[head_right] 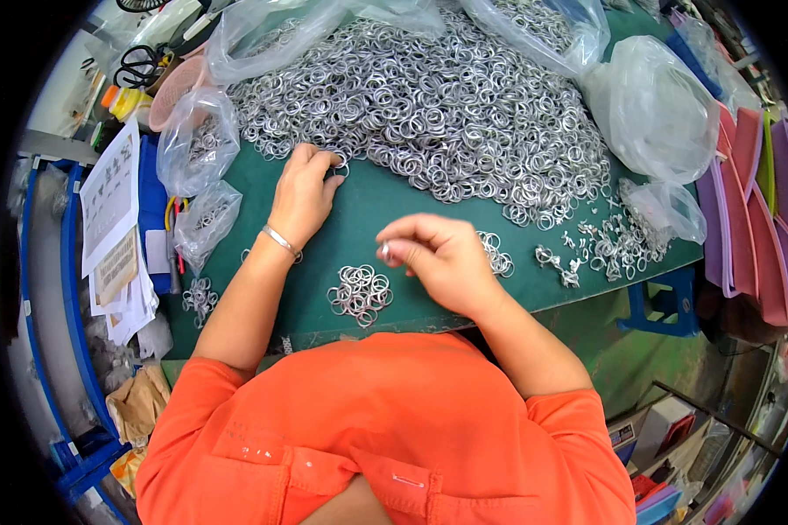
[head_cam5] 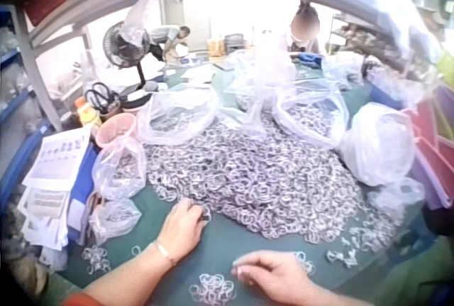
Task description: The person connects small metal rings by hand, taking them from a large pile on a manual workstation and linking them together.
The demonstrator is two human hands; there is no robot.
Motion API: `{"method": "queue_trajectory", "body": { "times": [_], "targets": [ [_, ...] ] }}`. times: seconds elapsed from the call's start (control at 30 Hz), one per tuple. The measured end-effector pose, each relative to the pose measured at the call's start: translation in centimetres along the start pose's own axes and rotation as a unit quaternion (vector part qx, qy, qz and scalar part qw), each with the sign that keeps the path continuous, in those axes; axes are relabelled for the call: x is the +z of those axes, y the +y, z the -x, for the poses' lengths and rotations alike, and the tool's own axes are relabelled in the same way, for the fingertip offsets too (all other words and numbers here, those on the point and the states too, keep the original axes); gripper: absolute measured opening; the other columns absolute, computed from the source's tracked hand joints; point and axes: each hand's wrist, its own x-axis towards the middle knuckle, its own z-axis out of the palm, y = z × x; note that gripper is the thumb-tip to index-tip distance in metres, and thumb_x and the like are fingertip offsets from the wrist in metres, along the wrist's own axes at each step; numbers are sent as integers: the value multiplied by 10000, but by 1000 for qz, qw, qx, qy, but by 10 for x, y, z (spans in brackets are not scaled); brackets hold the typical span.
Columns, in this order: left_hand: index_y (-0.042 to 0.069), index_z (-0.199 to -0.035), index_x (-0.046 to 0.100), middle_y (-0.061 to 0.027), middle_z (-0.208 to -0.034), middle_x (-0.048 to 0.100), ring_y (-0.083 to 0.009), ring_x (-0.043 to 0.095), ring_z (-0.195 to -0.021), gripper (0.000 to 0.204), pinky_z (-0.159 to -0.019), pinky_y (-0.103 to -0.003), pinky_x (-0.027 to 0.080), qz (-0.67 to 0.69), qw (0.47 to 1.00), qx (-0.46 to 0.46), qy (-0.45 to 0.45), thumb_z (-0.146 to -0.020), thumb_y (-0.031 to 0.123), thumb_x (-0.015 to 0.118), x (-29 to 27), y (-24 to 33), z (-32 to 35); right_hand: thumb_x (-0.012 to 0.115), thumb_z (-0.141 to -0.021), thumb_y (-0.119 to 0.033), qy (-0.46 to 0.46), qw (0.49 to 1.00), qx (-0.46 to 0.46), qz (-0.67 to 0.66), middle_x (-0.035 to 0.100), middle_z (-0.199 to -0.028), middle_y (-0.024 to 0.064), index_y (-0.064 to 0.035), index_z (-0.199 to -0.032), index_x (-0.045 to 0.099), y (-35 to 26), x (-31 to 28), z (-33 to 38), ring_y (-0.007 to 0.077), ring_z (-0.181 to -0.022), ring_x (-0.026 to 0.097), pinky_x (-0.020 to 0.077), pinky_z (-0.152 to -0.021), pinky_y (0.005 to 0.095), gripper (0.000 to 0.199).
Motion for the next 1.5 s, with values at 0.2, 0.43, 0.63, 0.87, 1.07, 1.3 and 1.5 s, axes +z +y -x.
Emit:
{"method": "queue_trajectory", "body": {
  "times": [0.2,0.43,0.63,0.87,1.07,1.3,1.5],
  "targets": [
    [17,-851,613,-124,-852,585,-294,612,-760,169,-682,-381,505,66,996,-38,-34,-745,31,743,-5,3,8,653,-814,-22,-106,899,-212,368,613,-869,88,-28,-878,683,23,19,4,294,-871,590,497,-761,378,70],
    [-9,-890,643,-89,-843,671,-142,663,-692,130,-627,-260,537,167,976,-121,-63,-797,7,732,-14,19,25,673,-820,-43,-40,926,-216,307,618,-877,114,-20,-913,655,22,19,-4,304,-830,616,512,-743,386,98],
    [-32,-928,641,-69,-881,687,-92,652,-777,98,-689,-224,553,420,877,-205,-113,-853,-12,702,-21,49,38,728,-825,-51,103,954,-208,191,665,-894,105,-14,-969,662,15,21,-18,186,-738,663,524,-602,294,163],
    [-35,-1020,631,-93,-909,677,-133,661,-777,131,-690,-259,565,596,769,-220,-64,-896,1,653,-27,52,42,701,-845,-8,108,965,-210,114,682,-854,92,8,-920,688,21,12,-17,139,-726,653,516,-628,242,78],
    [-5,-1095,608,-90,-897,674,-138,658,-740,190,-649,-258,560,638,715,-279,-64,-909,19,640,-29,51,40,657,-853,51,84,984,-139,-74,673,-918,80,26,-937,680,14,10,-5,128,-767,650,526,-666,241,90],
    [-17,-1014,631,-90,-882,687,-132,663,-752,125,-657,-249,556,613,743,-259,-70,-903,32,658,-26,60,49,641,-833,63,170,964,-147,140,675,-884,63,11,-934,694,2,-55,18,125,-790,637,506,-698,242,125],
    [-54,-983,636,-114,-941,679,-168,683,-826,113,-735,-268,577,618,746,-230,-93,-873,-39,660,-18,72,48,651,-786,60,132,915,-109,365,667,-866,145,21,-883,671,11,-70,40,293,-792,662,526,-712,342,106]
  ]
}}
